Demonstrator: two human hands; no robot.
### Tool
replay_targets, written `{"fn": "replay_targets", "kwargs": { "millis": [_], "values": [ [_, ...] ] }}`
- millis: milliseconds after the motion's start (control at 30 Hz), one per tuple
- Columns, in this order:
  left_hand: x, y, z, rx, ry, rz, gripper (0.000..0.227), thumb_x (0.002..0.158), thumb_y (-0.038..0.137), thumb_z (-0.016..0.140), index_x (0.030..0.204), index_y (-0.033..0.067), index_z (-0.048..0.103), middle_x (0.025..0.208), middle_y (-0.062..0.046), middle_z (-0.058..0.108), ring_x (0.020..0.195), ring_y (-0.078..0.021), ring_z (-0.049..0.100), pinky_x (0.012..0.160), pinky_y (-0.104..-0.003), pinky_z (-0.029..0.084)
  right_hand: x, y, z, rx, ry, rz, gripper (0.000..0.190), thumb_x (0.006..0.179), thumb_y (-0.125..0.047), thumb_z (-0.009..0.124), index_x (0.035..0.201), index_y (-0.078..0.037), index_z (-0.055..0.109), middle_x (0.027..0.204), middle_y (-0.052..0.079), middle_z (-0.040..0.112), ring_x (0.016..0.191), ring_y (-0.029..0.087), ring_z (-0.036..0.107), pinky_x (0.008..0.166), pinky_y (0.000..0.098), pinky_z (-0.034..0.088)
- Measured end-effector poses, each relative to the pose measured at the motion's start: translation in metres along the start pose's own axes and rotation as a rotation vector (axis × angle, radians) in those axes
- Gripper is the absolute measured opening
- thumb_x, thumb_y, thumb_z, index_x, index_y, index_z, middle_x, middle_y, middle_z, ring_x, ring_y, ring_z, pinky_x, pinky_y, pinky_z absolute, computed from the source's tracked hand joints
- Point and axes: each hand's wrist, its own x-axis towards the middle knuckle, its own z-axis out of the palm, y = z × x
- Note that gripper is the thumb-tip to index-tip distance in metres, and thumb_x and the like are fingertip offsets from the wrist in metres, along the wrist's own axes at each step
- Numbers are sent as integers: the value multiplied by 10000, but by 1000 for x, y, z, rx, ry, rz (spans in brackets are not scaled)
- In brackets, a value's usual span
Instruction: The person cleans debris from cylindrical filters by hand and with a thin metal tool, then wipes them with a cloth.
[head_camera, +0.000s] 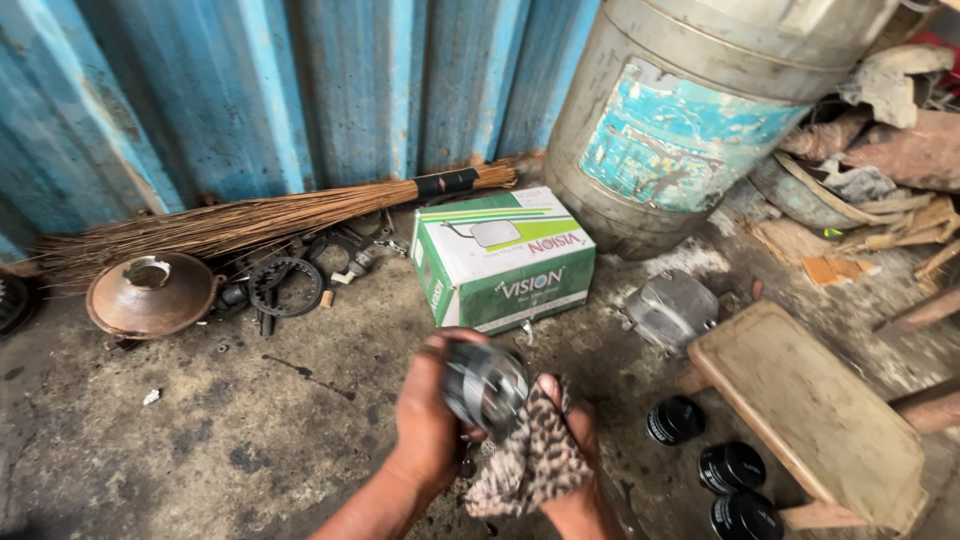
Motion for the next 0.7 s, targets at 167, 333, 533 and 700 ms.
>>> {"fn": "replay_targets", "kwargs": {
  "millis": [167, 333, 533, 700],
  "values": [
    [9, -8, -15, -325, 61, -139, 500, 1078, 457, 297, 1194, 67, 587, 945, -188, 702, 620, -239, 590, 412, -311, 418, -7, -14, 23, -331, 23, -23, 659, 951, -513, 420, 1401, -36, 493, 1114, 131, 665, 989, 301, 670, 875, 483, 578],
    [10, -12, -12, 238, 21, 217, 582, 1062, 481, 221, 1118, 54, 613, 949, -114, 684, 780, -180, 662, 669, -313, 578, -22, -26, 23, -1055, -87, -672, 653, 988, -421, 437, 1451, 38, 409, 1239, 246, 594, 1127, 422, 588, 986, 541, 480],
    [14, 17, -8, -293, 301, -277, 510, 1013, 447, 320, 1085, 39, 618, 954, -163, 698, 821, -263, 683, 779, -416, 584, -25, -29, 18, -1383, -508, -1239, 432, 1043, -338, 498, 1284, 8, 593, 1251, 210, 603, 1141, 392, 589, 1046, 564, 407],
    [-9, 7, 6, 243, -72, 107, 394, 1101, 378, 421, 1063, 29, 599, 998, -168, 678, 911, -259, 641, 854, -415, 571, -19, -34, 9, -1467, -402, -1184, 440, 961, -309, 503, 1193, 46, 620, 1114, 267, 595, 954, 344, 584, 849, 510, 442]
  ]
}}
